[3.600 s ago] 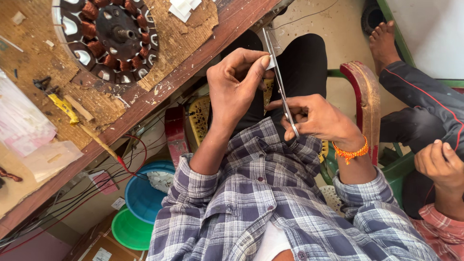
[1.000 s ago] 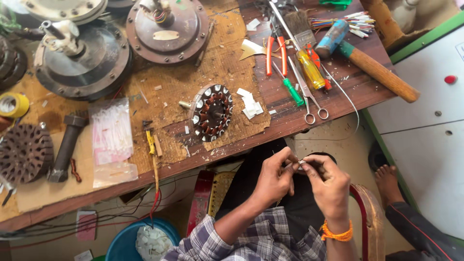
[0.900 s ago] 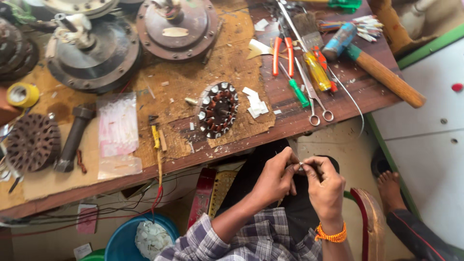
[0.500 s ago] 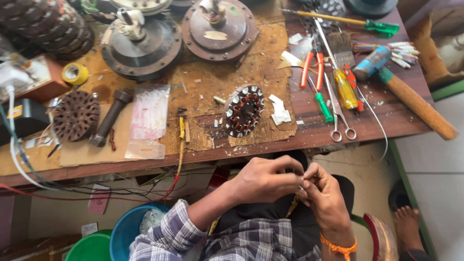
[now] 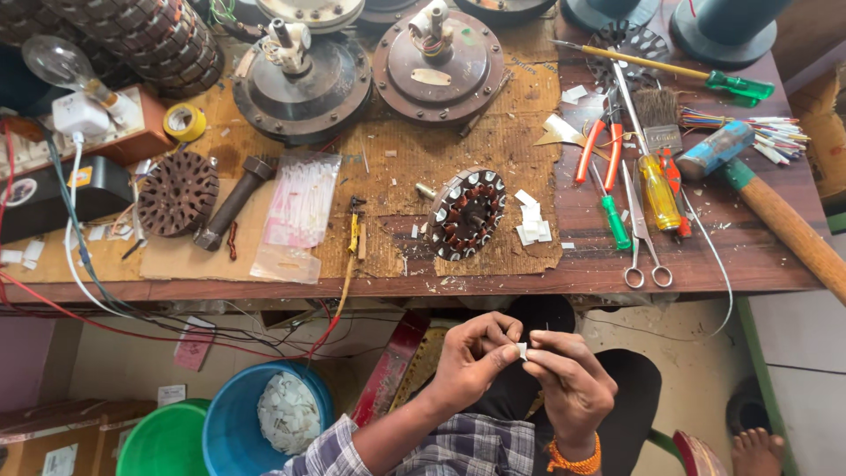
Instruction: The person cuts small white insulating paper pieces with scissors and inserts them into the slots of a motor stator. They repeatedly trim the paper to fit and place it between copper windings, using a screwdriver to adjust the components.
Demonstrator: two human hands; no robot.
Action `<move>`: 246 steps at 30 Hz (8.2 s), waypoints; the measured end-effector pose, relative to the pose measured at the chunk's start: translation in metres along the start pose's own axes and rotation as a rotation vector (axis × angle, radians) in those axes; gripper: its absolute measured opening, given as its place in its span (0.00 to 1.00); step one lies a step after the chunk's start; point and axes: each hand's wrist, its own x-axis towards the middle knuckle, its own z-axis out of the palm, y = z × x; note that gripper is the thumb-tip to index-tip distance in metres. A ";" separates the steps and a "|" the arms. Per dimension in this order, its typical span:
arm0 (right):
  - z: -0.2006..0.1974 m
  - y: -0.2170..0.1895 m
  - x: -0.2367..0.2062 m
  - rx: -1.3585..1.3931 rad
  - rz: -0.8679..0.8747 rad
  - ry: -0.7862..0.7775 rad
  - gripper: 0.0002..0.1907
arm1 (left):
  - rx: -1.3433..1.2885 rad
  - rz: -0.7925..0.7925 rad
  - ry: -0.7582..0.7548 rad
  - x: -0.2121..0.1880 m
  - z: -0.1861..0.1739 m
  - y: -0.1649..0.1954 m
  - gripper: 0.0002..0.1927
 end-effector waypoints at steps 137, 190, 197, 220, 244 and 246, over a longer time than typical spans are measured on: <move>-0.105 0.019 0.046 -0.469 0.271 -0.189 0.23 | 1.023 0.023 -0.224 0.002 0.043 0.015 0.10; -0.076 0.000 -0.078 0.426 1.174 -0.704 0.47 | 0.499 -0.085 -0.089 0.013 0.022 0.002 0.06; -0.070 0.000 -0.095 0.522 1.225 -0.650 0.44 | 0.588 -0.077 -0.128 0.009 0.027 -0.001 0.04; -0.082 0.003 -0.106 0.490 1.193 -0.515 0.41 | 0.590 -0.029 -0.098 0.008 0.038 -0.025 0.03; -0.082 0.009 -0.116 0.328 1.127 -0.262 0.16 | 0.323 -0.340 -0.093 0.022 0.037 -0.033 0.08; -0.083 0.011 -0.099 0.220 1.041 -0.241 0.21 | 0.176 -0.421 -0.109 0.022 0.030 -0.036 0.09</move>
